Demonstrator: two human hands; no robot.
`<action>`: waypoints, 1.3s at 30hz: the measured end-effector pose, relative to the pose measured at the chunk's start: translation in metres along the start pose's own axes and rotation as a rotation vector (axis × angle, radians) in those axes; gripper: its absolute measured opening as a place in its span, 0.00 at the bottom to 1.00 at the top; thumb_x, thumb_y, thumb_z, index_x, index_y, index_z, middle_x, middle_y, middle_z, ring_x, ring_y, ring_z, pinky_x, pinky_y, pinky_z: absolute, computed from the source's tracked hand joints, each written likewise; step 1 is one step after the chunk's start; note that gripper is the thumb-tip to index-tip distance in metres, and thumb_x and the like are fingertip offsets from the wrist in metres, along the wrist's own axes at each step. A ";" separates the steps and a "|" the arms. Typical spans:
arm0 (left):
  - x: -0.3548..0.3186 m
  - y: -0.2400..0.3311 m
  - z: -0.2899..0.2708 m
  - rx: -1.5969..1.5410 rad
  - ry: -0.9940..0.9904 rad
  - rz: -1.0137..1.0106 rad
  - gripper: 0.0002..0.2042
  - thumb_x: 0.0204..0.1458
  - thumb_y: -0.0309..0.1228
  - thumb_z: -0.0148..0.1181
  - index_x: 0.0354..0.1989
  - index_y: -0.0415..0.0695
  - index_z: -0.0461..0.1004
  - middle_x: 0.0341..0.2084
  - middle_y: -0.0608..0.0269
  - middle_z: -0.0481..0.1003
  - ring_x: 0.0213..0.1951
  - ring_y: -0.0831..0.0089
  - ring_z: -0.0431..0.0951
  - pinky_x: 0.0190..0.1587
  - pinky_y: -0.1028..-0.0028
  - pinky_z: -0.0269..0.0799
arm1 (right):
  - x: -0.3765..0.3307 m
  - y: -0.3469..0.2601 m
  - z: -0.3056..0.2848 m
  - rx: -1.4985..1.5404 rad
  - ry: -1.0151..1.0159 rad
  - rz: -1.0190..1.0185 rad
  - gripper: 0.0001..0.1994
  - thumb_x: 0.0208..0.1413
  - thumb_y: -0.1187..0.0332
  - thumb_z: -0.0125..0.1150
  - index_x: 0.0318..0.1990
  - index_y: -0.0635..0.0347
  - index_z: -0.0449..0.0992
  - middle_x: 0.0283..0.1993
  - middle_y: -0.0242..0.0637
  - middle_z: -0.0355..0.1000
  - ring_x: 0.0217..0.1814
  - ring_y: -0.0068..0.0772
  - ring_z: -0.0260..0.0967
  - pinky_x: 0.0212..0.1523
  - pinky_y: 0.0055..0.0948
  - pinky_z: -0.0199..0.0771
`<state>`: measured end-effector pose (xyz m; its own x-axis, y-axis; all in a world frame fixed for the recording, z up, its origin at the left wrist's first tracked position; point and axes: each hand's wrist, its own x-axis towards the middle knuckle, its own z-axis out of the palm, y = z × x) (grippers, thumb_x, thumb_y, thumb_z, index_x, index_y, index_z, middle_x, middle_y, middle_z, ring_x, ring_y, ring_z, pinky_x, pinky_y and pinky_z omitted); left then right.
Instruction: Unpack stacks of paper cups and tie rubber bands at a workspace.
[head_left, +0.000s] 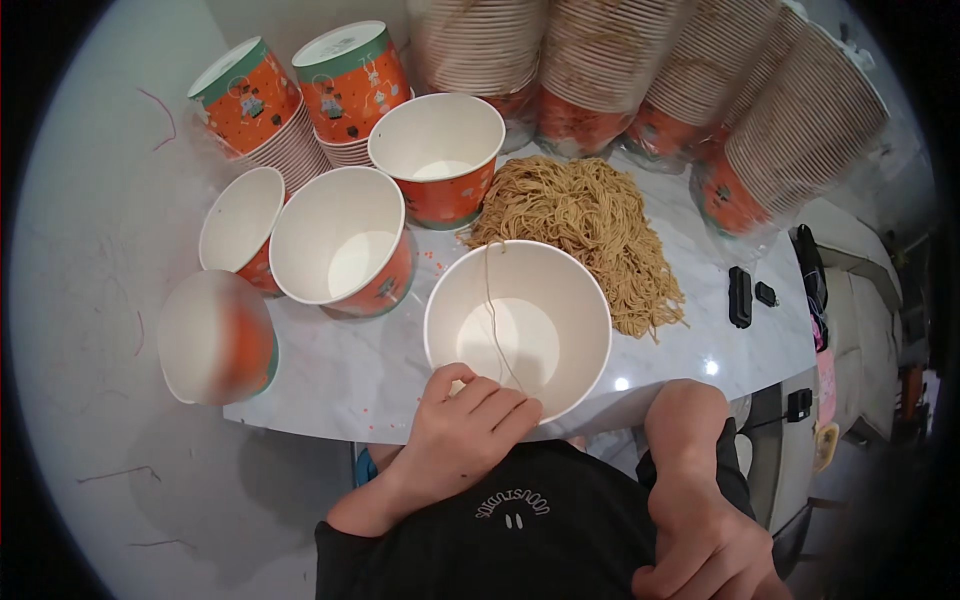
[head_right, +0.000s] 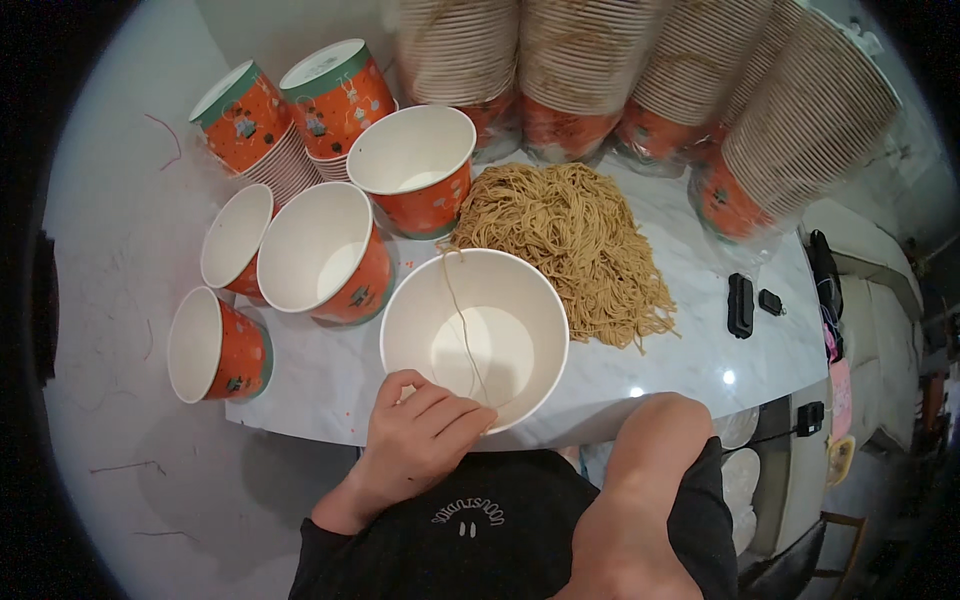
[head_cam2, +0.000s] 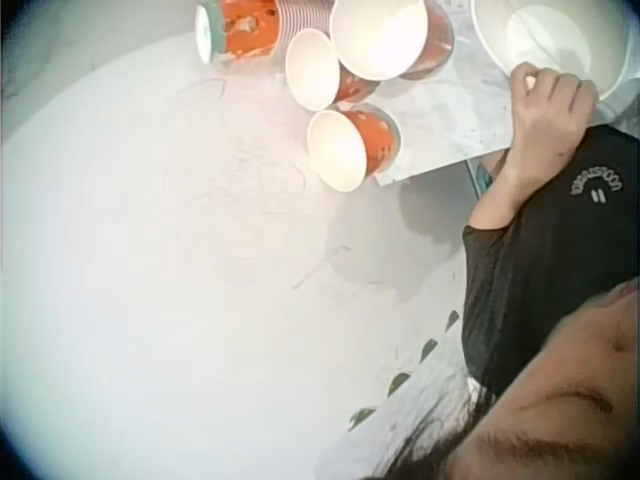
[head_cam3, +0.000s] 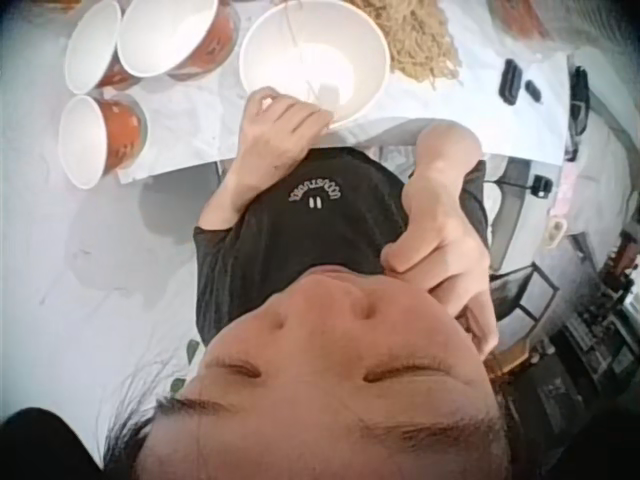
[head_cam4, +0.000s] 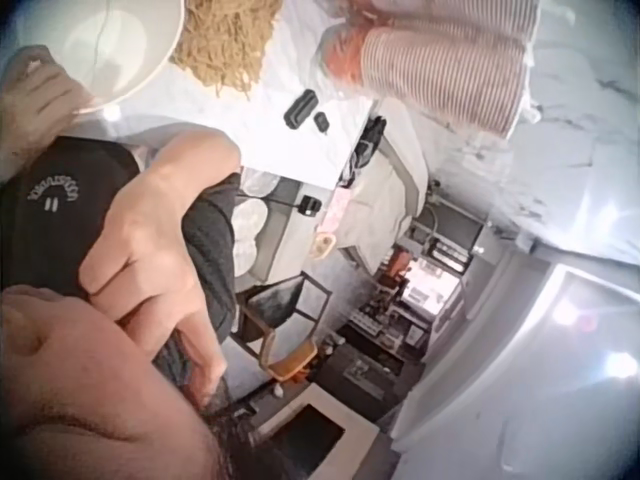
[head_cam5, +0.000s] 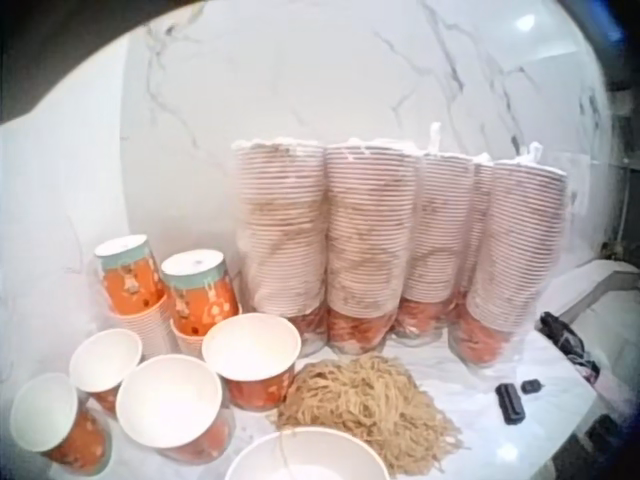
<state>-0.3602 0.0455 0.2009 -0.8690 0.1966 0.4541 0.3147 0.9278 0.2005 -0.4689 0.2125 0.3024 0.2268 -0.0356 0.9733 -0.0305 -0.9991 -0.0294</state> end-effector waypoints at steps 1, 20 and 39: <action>0.000 -0.002 -0.002 -0.063 -0.003 0.000 0.16 0.44 0.32 0.70 0.43 0.50 0.80 0.39 0.74 0.79 0.39 0.77 0.77 0.48 0.69 0.66 | 0.000 0.000 -0.001 -0.005 -0.001 0.000 0.11 0.68 0.66 0.46 0.53 0.43 0.70 0.26 0.31 0.64 0.19 0.25 0.59 0.21 0.26 0.58; -0.164 0.000 0.011 -1.936 1.078 -0.948 0.33 0.56 0.37 0.66 0.68 0.36 0.62 0.59 0.50 0.73 0.56 0.59 0.77 0.59 0.60 0.74 | 0.002 0.001 0.010 0.057 -0.011 0.026 0.09 0.68 0.68 0.45 0.49 0.43 0.72 0.26 0.31 0.64 0.21 0.26 0.61 0.23 0.27 0.59; -0.206 -0.027 0.045 -1.107 1.482 -1.144 0.24 0.71 0.43 0.40 0.68 0.41 0.60 0.64 0.57 0.67 0.65 0.65 0.67 0.66 0.61 0.63 | -0.027 0.037 0.023 -0.523 0.061 -0.379 0.11 0.65 0.74 0.52 0.52 0.51 0.66 0.24 0.33 0.68 0.18 0.27 0.62 0.19 0.23 0.61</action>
<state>-0.2066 -0.0057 0.0632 -0.1128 -0.9826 -0.1475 0.5217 -0.1849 0.8329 -0.4536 0.1761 0.2700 0.2601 0.3340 0.9060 -0.4329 -0.7984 0.4186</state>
